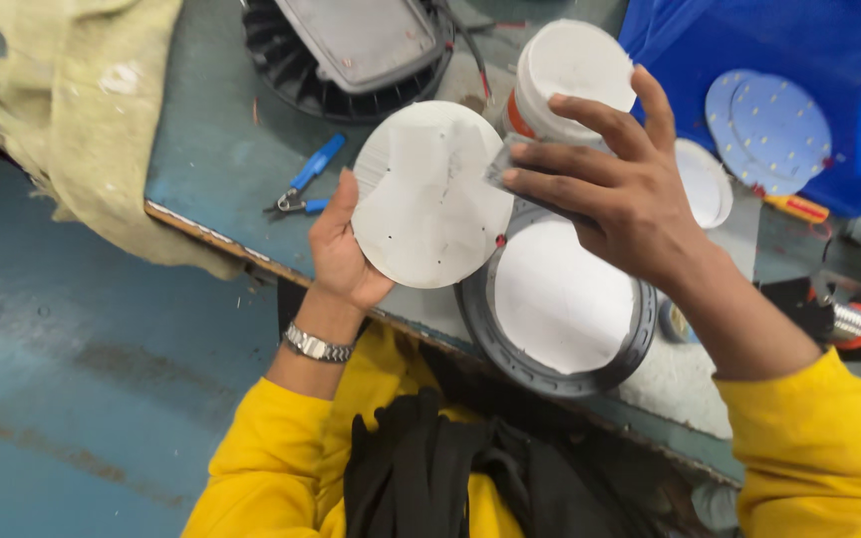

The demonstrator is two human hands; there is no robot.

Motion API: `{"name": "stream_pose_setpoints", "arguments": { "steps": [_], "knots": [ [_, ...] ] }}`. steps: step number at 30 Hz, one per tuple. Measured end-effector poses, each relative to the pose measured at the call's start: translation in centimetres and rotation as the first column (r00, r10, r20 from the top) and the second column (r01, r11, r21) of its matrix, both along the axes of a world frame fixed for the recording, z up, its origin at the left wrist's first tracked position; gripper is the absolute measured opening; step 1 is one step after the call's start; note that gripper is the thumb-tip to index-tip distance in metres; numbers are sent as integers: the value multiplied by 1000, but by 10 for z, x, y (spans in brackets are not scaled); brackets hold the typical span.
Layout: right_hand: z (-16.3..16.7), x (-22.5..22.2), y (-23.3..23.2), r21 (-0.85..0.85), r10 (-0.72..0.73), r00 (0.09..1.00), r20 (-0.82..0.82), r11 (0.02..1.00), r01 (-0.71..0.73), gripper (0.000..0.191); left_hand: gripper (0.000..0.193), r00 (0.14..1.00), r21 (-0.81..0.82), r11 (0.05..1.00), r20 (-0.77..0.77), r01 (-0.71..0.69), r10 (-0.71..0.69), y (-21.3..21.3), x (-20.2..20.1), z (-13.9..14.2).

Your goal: The person solders red and black wires to a round LED panel seated in a black fixture ring, dipping the wires in flux from a small cup. They then spread white paste over the fixture base with a flat scraper, scrape excess off a white round cover plate, and press the LED panel onto the assembled base.

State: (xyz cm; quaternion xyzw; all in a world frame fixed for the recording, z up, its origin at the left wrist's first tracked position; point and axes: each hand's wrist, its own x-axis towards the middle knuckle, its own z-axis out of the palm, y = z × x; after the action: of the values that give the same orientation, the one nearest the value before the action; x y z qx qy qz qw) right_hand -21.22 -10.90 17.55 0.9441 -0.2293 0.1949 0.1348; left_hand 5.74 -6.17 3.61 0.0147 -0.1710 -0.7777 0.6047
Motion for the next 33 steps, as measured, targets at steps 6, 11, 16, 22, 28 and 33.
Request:
{"name": "stream_pose_setpoints", "arguments": {
  "steps": [6,11,16,22,28,33],
  "knots": [
    [8,8,-53,-304,120,967,-225,934,-187,51,66,985,4,985,-15,173,-173,-54,12,-6],
    [-5,6,-70,-259,123,942,-311,943,-209,57,64,979,-13,979,-23,203,-203,-75,12,-18],
    [-10,-1,-79,-212,79,925,-372,963,-167,62,62,985,-13,985,-5,172,-172,-81,13,-25],
    [-16,-22,-73,-135,19,936,-351,988,-70,65,62,988,-39,988,-33,152,-153,-80,11,-23],
    [-37,-36,-56,-227,-47,962,-270,974,-17,46,64,994,-26,994,-2,106,-106,-79,9,-23],
    [-50,-44,-44,-221,-70,973,-221,975,20,46,64,995,-27,995,25,94,-93,-78,9,-23]
  ]
}}
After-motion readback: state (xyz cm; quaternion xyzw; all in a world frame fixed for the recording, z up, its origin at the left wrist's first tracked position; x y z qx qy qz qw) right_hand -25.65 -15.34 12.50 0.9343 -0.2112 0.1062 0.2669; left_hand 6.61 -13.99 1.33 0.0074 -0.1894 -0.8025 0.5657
